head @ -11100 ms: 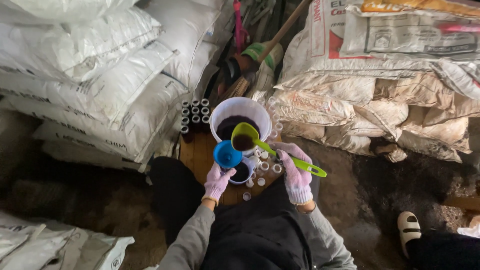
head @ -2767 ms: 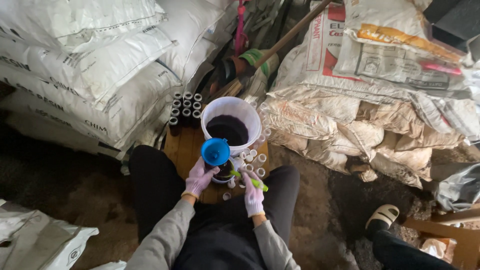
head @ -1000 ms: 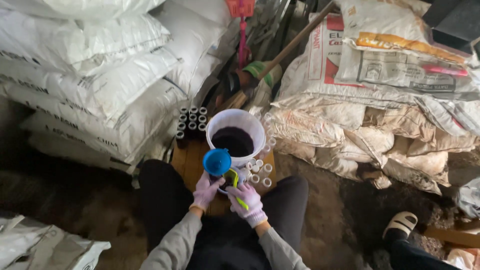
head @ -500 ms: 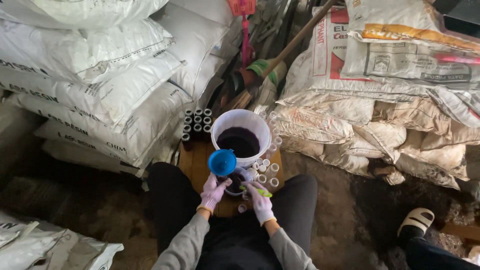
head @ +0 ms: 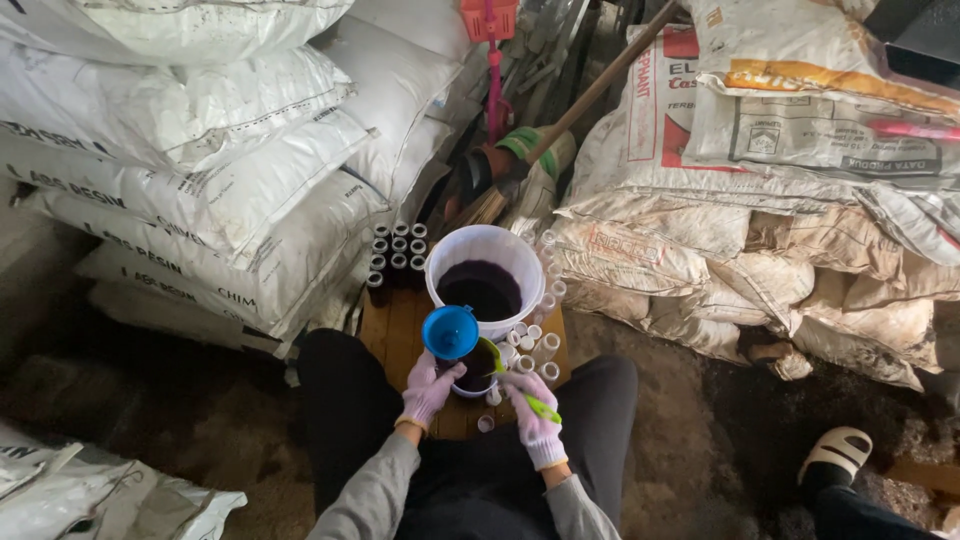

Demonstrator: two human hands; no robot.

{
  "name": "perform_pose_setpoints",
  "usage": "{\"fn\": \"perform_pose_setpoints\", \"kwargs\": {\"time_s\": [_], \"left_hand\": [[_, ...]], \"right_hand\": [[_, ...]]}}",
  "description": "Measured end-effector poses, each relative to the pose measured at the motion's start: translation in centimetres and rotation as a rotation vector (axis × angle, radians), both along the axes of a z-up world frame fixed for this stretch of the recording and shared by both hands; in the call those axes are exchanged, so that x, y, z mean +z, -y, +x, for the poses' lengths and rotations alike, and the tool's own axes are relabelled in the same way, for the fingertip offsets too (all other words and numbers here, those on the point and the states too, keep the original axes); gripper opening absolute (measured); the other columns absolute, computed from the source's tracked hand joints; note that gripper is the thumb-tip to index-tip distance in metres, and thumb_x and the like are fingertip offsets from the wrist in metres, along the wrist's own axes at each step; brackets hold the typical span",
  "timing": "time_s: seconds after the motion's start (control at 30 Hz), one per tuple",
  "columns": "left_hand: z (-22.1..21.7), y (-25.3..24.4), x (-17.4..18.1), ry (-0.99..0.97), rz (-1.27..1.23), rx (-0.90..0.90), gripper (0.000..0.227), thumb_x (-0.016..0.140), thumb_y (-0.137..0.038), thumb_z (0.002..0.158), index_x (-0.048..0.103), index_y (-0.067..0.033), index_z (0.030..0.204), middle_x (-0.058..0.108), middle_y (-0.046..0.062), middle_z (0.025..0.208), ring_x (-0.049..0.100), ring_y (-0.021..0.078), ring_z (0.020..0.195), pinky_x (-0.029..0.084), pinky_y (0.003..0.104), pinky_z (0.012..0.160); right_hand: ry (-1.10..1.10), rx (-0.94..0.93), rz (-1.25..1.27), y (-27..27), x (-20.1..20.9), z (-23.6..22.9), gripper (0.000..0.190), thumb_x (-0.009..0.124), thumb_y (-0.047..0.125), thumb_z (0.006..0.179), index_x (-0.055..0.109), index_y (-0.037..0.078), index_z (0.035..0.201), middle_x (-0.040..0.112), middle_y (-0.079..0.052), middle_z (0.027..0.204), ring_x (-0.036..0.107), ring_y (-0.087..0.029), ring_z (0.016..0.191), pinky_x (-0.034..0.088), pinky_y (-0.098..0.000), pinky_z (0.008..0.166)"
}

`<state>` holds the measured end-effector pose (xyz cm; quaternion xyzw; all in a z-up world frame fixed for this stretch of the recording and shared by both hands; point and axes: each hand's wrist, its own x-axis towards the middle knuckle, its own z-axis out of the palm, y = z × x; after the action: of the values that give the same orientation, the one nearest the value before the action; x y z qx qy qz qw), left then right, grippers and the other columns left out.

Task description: The person pours a dark liquid from a white bucket into small clear bottles using a green ladle and a blue funnel. The person places filled bottles on a wooden board and caps them.

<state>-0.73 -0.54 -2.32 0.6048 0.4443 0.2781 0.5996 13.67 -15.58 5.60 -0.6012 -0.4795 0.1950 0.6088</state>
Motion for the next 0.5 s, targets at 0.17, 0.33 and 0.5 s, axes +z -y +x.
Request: {"fn": "perform_pose_setpoints", "kwargs": {"time_s": [0.17, 0.33, 0.5], "left_hand": [[0.3, -0.4, -1.9, 0.033, 0.027, 0.023, 0.049, 0.077, -0.017, 0.080, 0.065, -0.0114, 0.127, 0.076, 0.004, 0.099, 0.068, 0.0180, 0.086, 0.053, 0.030, 0.086], [0.1, -0.3, -1.9, -0.030, 0.039, 0.020, 0.057, 0.079, -0.024, 0.079, 0.062, -0.0124, 0.132, 0.076, 0.006, 0.110, 0.071, 0.0220, 0.095, 0.053, 0.033, 0.090], [0.8, -1.0, -2.7, 0.035, -0.003, 0.044, 0.058, 0.081, -0.022, 0.078, 0.063, -0.0123, 0.133, 0.075, 0.006, 0.110, 0.069, 0.0196, 0.093, 0.054, 0.031, 0.089]], "right_hand": [[0.428, 0.024, 0.138, 0.0, 1.8, -0.7, 0.026, 0.073, 0.003, 0.079, 0.078, 0.007, 0.105, 0.064, -0.003, 0.081, 0.058, -0.017, 0.070, 0.051, -0.0272, 0.065], [0.625, 0.111, -0.048, -0.2, 1.5, -0.6, 0.022, 0.069, 0.010, 0.084, 0.075, 0.012, 0.105, 0.066, -0.004, 0.092, 0.062, -0.025, 0.080, 0.053, -0.0333, 0.074], [0.521, 0.190, -0.059, -1.5, 0.3, -0.5, 0.020, 0.066, 0.009, 0.085, 0.073, 0.008, 0.104, 0.068, -0.008, 0.099, 0.064, -0.029, 0.084, 0.052, -0.0365, 0.075]]}}
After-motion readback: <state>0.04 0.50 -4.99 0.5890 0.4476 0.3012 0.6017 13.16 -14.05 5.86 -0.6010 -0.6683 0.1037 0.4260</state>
